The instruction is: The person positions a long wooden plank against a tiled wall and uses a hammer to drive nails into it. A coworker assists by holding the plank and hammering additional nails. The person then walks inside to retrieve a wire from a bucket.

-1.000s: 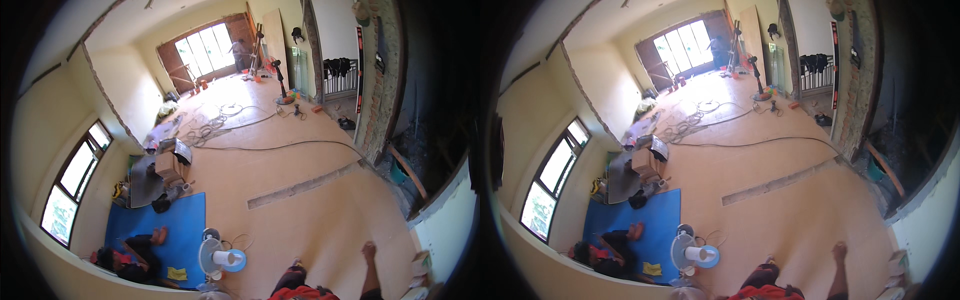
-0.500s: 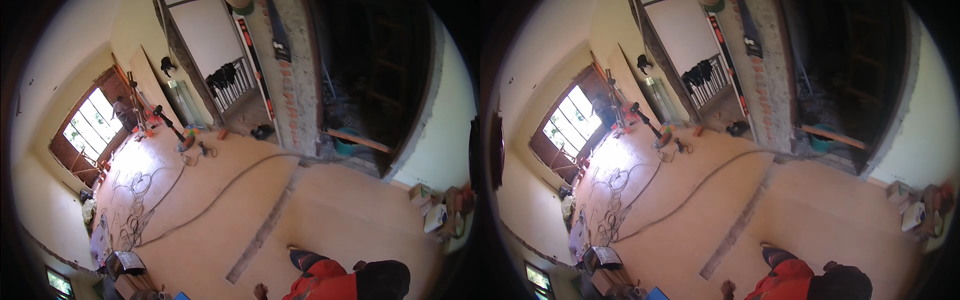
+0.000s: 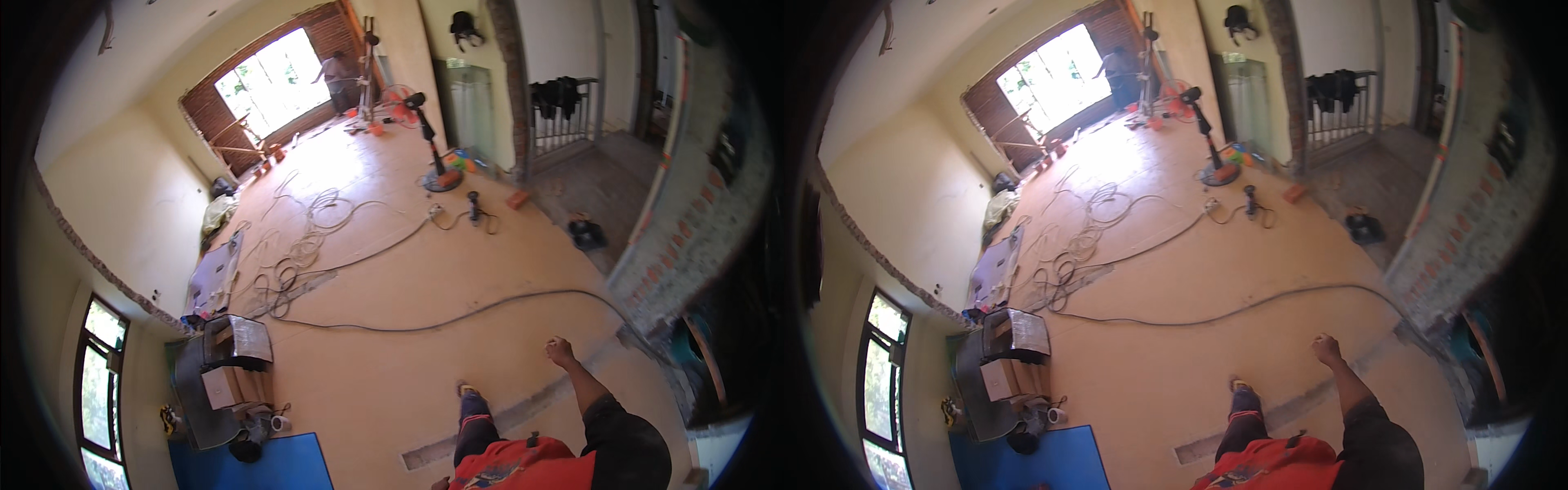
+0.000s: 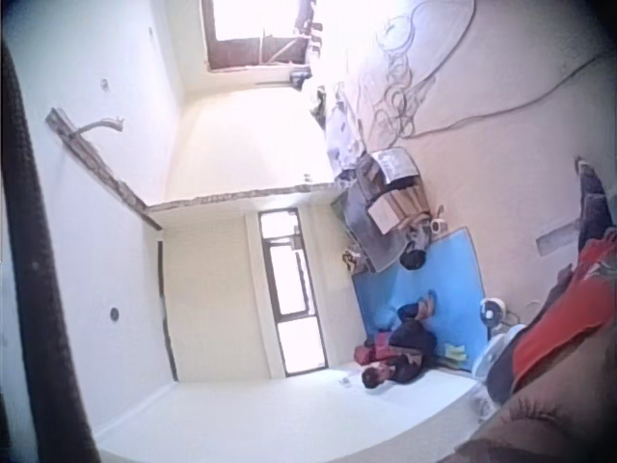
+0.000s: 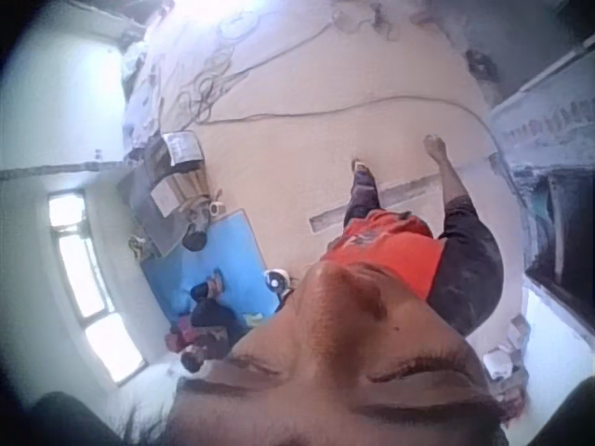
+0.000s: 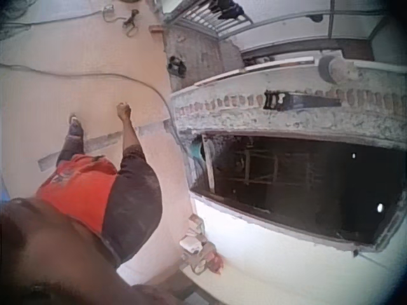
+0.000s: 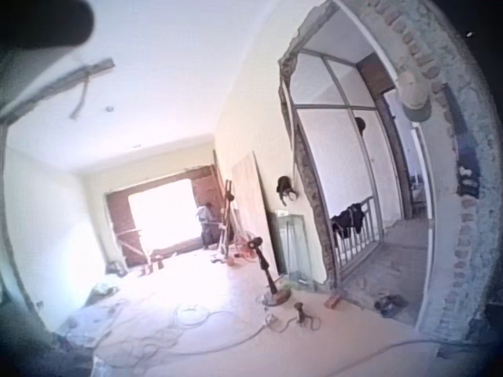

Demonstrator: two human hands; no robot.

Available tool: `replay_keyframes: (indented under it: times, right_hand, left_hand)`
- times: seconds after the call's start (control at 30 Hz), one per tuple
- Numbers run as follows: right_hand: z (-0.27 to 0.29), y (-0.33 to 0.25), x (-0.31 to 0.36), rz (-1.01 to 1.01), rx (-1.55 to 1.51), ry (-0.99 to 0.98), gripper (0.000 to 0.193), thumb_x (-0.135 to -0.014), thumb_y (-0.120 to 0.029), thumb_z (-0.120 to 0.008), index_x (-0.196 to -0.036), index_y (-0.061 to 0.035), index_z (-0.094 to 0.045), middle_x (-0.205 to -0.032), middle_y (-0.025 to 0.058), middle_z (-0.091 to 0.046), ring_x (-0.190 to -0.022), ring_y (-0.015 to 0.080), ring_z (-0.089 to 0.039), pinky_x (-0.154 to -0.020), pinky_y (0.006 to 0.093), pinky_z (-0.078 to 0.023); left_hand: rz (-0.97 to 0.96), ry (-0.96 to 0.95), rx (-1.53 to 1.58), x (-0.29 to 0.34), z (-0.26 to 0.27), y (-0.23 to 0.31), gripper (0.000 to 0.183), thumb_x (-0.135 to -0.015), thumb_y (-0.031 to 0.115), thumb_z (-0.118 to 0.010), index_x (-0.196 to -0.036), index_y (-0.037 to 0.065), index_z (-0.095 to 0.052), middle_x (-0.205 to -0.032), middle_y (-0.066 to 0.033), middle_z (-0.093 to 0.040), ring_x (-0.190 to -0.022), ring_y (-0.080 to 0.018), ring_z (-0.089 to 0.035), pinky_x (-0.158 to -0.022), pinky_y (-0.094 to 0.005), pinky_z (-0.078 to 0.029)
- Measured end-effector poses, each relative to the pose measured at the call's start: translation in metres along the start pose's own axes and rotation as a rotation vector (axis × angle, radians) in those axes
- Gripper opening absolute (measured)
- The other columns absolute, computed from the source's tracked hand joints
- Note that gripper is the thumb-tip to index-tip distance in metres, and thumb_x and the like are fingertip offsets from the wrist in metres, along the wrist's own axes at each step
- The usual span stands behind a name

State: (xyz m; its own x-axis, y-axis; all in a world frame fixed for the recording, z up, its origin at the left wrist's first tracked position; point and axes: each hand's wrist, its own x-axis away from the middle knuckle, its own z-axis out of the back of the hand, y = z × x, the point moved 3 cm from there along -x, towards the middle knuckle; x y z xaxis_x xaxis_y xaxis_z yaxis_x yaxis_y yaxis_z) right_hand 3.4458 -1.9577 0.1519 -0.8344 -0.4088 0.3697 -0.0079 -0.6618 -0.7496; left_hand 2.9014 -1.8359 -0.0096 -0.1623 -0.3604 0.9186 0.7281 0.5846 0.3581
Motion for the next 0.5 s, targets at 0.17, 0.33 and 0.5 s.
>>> replay_keyframes:
  times: [0.17,0.33,0.5]
  right_hand:
    - [-0.074,-0.005,-0.06,-0.093,0.341,-0.071,0.02,-0.082,-0.022,-0.06,-0.089,-0.0033,-0.063,-0.075,0.0079,-0.066,-0.064,0.0183,-0.065,-0.061,0.03,-0.053]
    - [-0.115,0.046,-0.034,0.488,1.068,-0.385,0.016,-0.071,-0.018,-0.061,-0.083,-0.0154,-0.071,-0.084,0.0079,-0.067,-0.081,0.0286,-0.065,-0.069,0.0425,-0.053]
    - [-0.142,0.042,-0.056,0.038,1.069,-0.82,0.033,-0.087,-0.034,-0.044,-0.107,-0.0177,-0.065,-0.104,0.0089,-0.064,-0.095,0.0234,-0.063,-0.083,0.0385,-0.049]
  left_hand:
    - [-0.081,0.043,0.013,-0.049,0.08,0.158,0.027,-0.088,0.026,-0.055,-0.105,0.007,-0.061,-0.078,-0.0037,-0.063,-0.066,-0.015,-0.06,-0.056,-0.0302,-0.05]
    - [-0.401,0.218,0.223,-0.076,0.129,0.381,0.029,-0.088,0.023,-0.056,-0.108,0.001,-0.057,-0.08,-0.0041,-0.061,-0.066,-0.0118,-0.059,-0.055,-0.0232,-0.048]
    - [-0.502,0.236,0.167,-0.133,0.158,0.522,0.03,-0.088,0.023,-0.057,-0.106,-0.001,-0.056,-0.083,-0.0055,-0.06,-0.068,-0.0127,-0.059,-0.055,-0.0253,-0.048]
